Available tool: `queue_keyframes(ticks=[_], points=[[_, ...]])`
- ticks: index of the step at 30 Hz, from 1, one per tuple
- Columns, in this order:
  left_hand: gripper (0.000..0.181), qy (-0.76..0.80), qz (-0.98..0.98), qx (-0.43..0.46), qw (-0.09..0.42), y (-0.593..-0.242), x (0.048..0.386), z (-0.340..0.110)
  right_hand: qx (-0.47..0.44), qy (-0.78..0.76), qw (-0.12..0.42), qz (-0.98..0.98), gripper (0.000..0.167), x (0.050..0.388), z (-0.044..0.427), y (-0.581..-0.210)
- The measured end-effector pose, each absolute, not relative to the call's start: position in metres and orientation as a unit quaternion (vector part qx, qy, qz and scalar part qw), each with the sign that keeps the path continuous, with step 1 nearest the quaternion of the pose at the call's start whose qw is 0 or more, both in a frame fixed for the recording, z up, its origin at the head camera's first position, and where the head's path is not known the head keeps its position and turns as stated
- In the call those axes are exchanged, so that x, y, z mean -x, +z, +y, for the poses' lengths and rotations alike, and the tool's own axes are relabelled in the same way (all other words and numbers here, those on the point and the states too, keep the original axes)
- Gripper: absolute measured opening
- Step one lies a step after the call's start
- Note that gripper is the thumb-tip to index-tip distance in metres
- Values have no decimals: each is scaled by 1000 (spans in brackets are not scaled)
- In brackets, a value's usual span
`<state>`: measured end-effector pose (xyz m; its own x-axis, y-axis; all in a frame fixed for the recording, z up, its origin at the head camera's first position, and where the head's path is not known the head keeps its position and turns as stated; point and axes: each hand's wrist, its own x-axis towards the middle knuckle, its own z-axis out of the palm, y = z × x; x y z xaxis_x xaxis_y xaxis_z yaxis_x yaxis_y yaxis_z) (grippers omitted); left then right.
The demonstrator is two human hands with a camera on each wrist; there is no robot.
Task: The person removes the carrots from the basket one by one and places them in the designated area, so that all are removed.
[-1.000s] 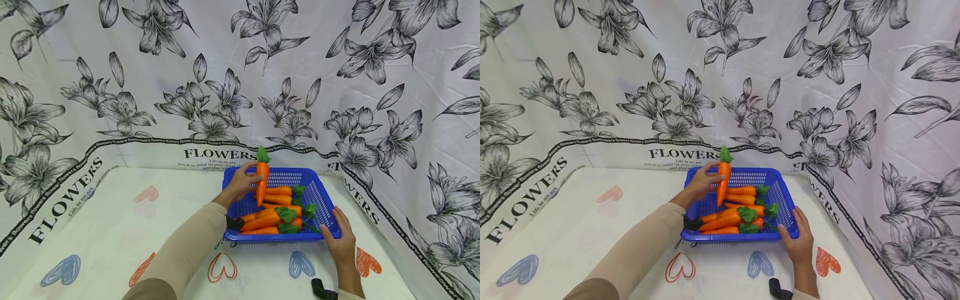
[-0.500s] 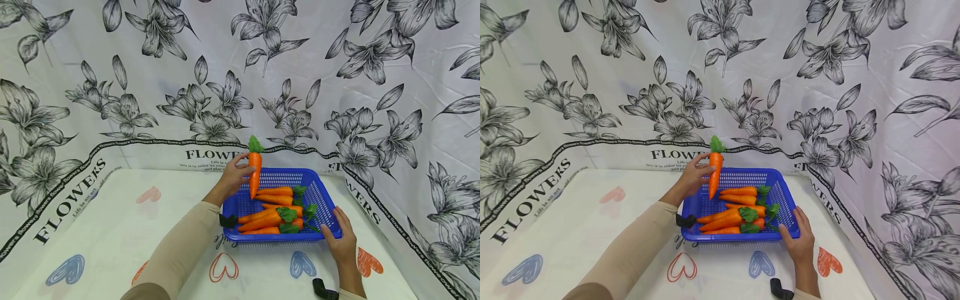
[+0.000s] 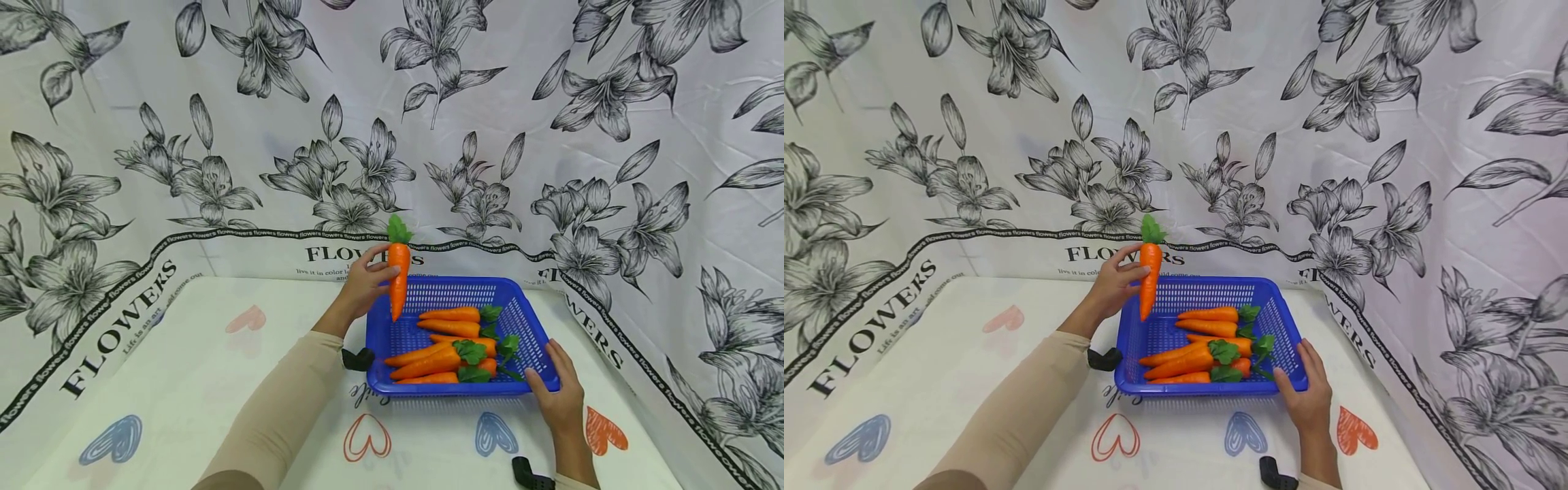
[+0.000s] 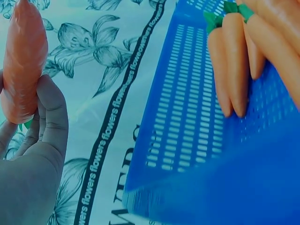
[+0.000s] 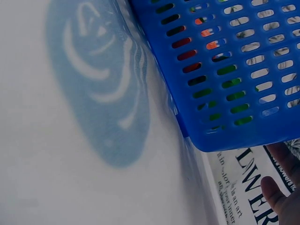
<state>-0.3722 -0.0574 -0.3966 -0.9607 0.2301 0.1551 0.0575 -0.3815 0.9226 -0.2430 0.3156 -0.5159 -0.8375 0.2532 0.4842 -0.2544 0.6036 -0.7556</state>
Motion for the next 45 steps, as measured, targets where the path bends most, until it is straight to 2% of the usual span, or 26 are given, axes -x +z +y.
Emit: queue_keyframes(ticks=[24,45], points=[[56,812,575,-100,13,-399,372,-105,-1,443,286,-850,61,244,316,-518],[59,815,574,-83,7,-409,372,-133,-11,444,298,-845,60,245,317,-519]])
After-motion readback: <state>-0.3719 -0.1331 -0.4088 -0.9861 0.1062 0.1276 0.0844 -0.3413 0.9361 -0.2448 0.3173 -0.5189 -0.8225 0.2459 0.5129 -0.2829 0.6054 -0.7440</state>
